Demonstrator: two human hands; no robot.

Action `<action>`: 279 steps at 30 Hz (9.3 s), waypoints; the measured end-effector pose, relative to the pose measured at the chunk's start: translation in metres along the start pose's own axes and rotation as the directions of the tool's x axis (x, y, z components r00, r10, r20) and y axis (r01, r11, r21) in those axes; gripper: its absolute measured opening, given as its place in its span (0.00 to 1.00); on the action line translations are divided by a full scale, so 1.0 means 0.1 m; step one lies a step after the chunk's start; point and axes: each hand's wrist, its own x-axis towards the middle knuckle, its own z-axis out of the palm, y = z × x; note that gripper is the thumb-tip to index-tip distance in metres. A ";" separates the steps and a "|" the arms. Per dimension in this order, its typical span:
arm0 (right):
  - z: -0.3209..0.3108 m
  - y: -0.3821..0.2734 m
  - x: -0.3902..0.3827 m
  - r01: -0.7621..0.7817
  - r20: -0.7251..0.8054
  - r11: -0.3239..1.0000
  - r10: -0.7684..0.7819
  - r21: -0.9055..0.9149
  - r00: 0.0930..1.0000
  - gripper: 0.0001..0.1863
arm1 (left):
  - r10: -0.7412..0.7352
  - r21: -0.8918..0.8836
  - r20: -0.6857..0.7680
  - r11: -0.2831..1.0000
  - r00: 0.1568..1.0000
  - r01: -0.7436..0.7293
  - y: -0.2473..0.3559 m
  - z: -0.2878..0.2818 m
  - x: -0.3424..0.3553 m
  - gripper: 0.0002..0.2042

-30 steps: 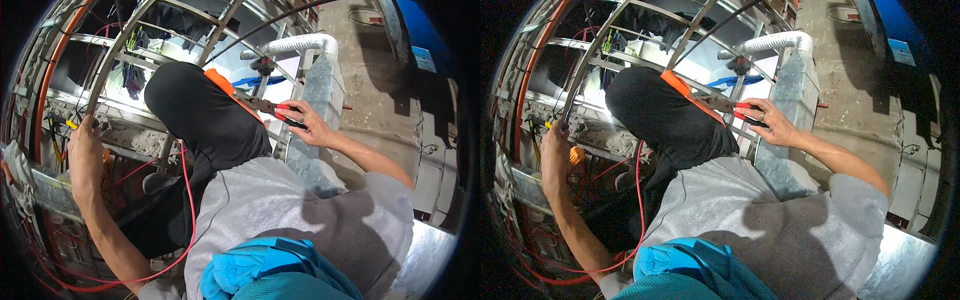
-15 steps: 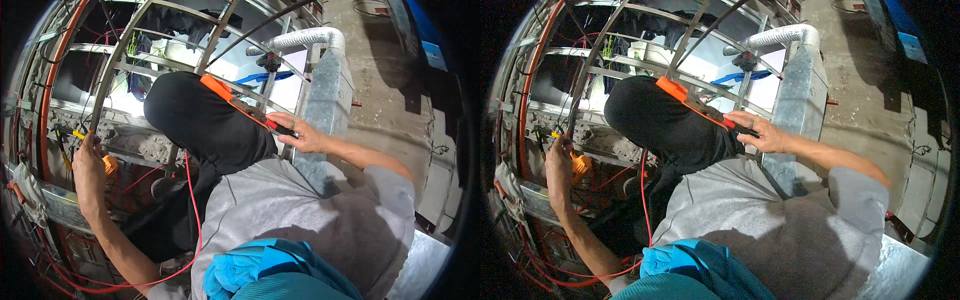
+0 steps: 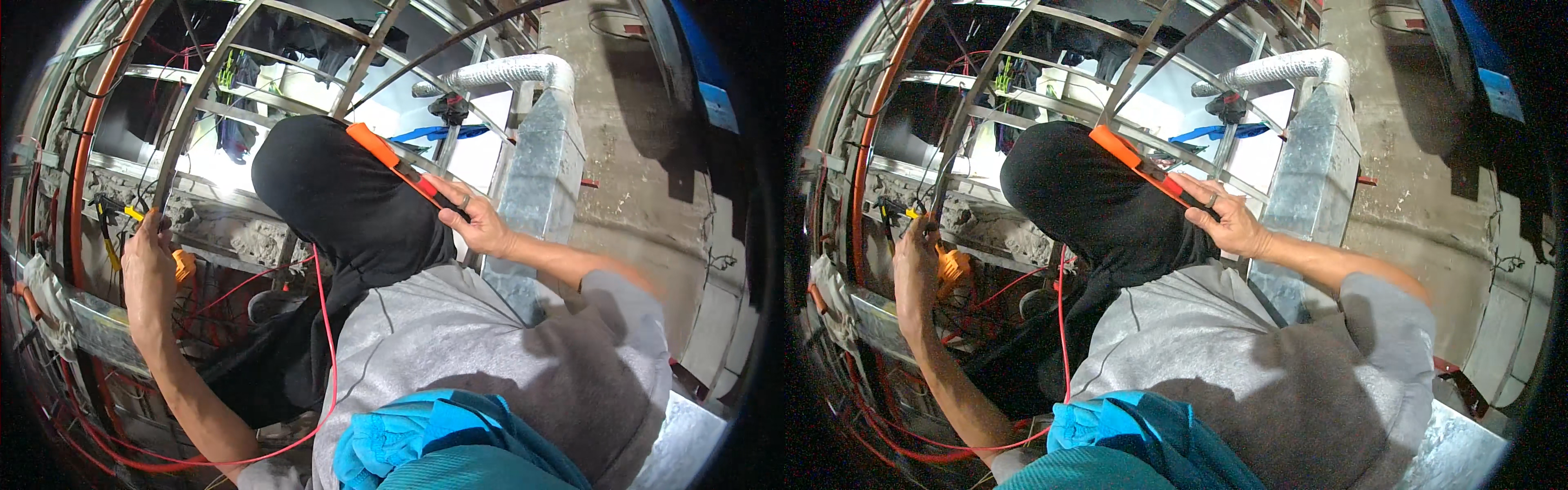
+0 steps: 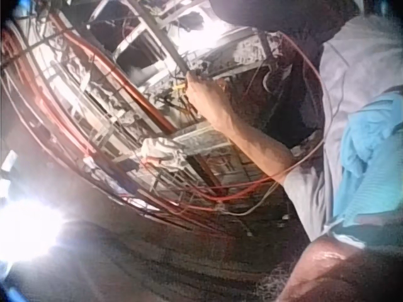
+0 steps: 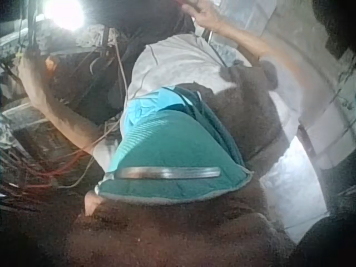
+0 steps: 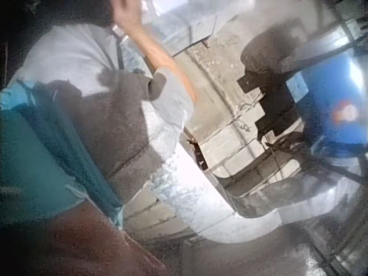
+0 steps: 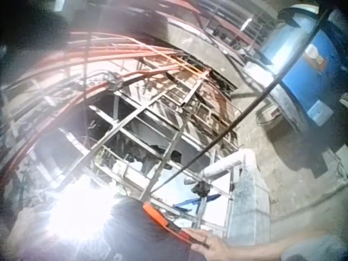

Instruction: The person twists the exposed ends of red and black wires together by hand and then uses pliers to crimp the connection. They handle multiple wires within a network of red pipes and metal ceiling framing.

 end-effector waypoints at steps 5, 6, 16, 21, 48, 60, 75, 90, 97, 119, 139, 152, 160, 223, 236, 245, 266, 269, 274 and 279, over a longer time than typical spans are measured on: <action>0.12 -0.05 0.08 -0.064 -0.100 0.997 0.067 0.038 0.993 0.28 | 0.028 -0.010 -0.020 1.000 0.999 -0.028 0.00 0.03 -0.01 0.11; 0.14 -0.06 0.14 -0.061 -0.138 0.997 0.066 0.039 0.988 0.27 | 0.051 0.000 -0.042 0.999 0.998 -0.051 -0.02 0.03 -0.02 0.11; 0.25 -0.12 0.62 -0.067 -0.298 0.979 0.123 0.191 0.947 0.30 | -0.040 0.046 0.035 0.998 0.999 0.038 0.10 -0.08 0.04 0.15; 0.08 0.03 0.59 -0.070 -0.089 0.973 0.092 0.221 0.992 0.34 | -0.012 -0.055 -0.050 0.998 0.999 0.010 0.06 -0.05 0.00 0.07; 0.88 -2.12 3.43 0.689 0.343 0.708 -0.692 0.153 0.635 0.06 | -0.099 -0.660 -0.061 0.750 0.993 0.034 0.01 -0.21 0.22 0.14; 0.46 -2.06 3.66 0.686 0.577 0.727 -0.567 0.016 0.588 0.16 | -0.157 -0.782 0.018 0.613 0.987 0.112 0.08 -0.18 0.33 0.13; 0.22 -1.87 3.66 0.698 0.446 0.703 -0.584 -0.141 0.678 0.13 | -0.205 -0.551 -0.092 0.825 0.974 0.122 0.49 -0.18 0.52 0.08; 0.47 -1.67 3.76 0.988 -0.656 0.125 -0.754 -0.088 0.037 0.05 | -0.213 -0.711 -0.254 0.702 0.943 -0.033 0.47 -0.56 0.35 0.10; -0.14 -2.04 3.39 0.833 0.400 0.206 -0.801 -0.514 0.445 0.07 | -0.299 -0.590 -0.583 0.795 0.756 -0.140 0.72 -0.30 0.12 0.12; 0.03 -2.44 2.83 0.742 0.320 0.656 -0.738 0.134 0.595 0.09 | -0.139 -0.343 -0.843 0.883 0.519 -0.321 1.06 -0.36 0.03 0.07; 0.34 -2.31 3.12 0.823 0.427 0.565 -0.759 0.060 0.491 0.12 | -0.096 -0.431 -0.683 0.853 0.724 -0.294 0.81 -0.34 -0.02 0.05; 0.35 -2.37 3.09 0.714 0.449 0.698 -0.659 0.063 0.604 0.07 | -0.202 -0.589 -0.527 0.787 0.826 -0.183 0.71 -0.36 -0.09 0.05; 0.36 -2.44 3.12 0.692 0.472 0.709 -0.660 0.136 0.584 0.08 | -0.207 -0.536 -0.575 0.826 0.791 -0.174 0.63 -0.37 -0.12 0.05; 0.07 -2.45 3.04 0.887 0.321 0.458 -0.834 -0.054 0.450 0.07 | -0.095 -0.100 0.575 0.978 0.812 0.185 0.61 0.71 -0.10 0.37; -0.11 -2.65 2.76 0.857 0.303 0.514 -0.814 -0.023 0.496 0.09 | -0.823 0.073 -0.063 0.560 0.564 0.825 -2.53 2.31 -1.00 0.19; 0.06 -2.49 2.94 0.844 0.399 0.536 -0.769 -0.022 0.499 0.09 | -0.802 -0.901 0.431 -0.407 0.414 0.150 -2.05 2.27 -0.22 0.25; 0.44 -2.48 3.07 0.884 0.375 0.467 -0.819 -0.001 0.433 0.07 | -0.918 -0.960 0.200 -0.254 0.342 -0.118 -2.18 2.31 -0.36 0.14; 0.51 -2.58 2.91 0.779 0.406 0.619 -0.741 0.105 0.534 0.06 | -0.952 -0.983 0.171 -0.181 0.255 -0.017 -2.36 2.28 -0.55 0.14; 0.63 -2.50 2.90 0.890 0.411 0.455 -0.806 -0.035 0.427 0.08 | -0.965 -0.983 0.174 -0.159 0.195 0.087 -2.50 2.22 -0.55 0.14; 0.71 -2.53 2.86 0.881 0.476 0.473 -0.776 0.004 0.414 0.10 | -0.973 -0.978 0.172 -0.150 0.151 0.148 -2.62 2.20 -0.65 0.14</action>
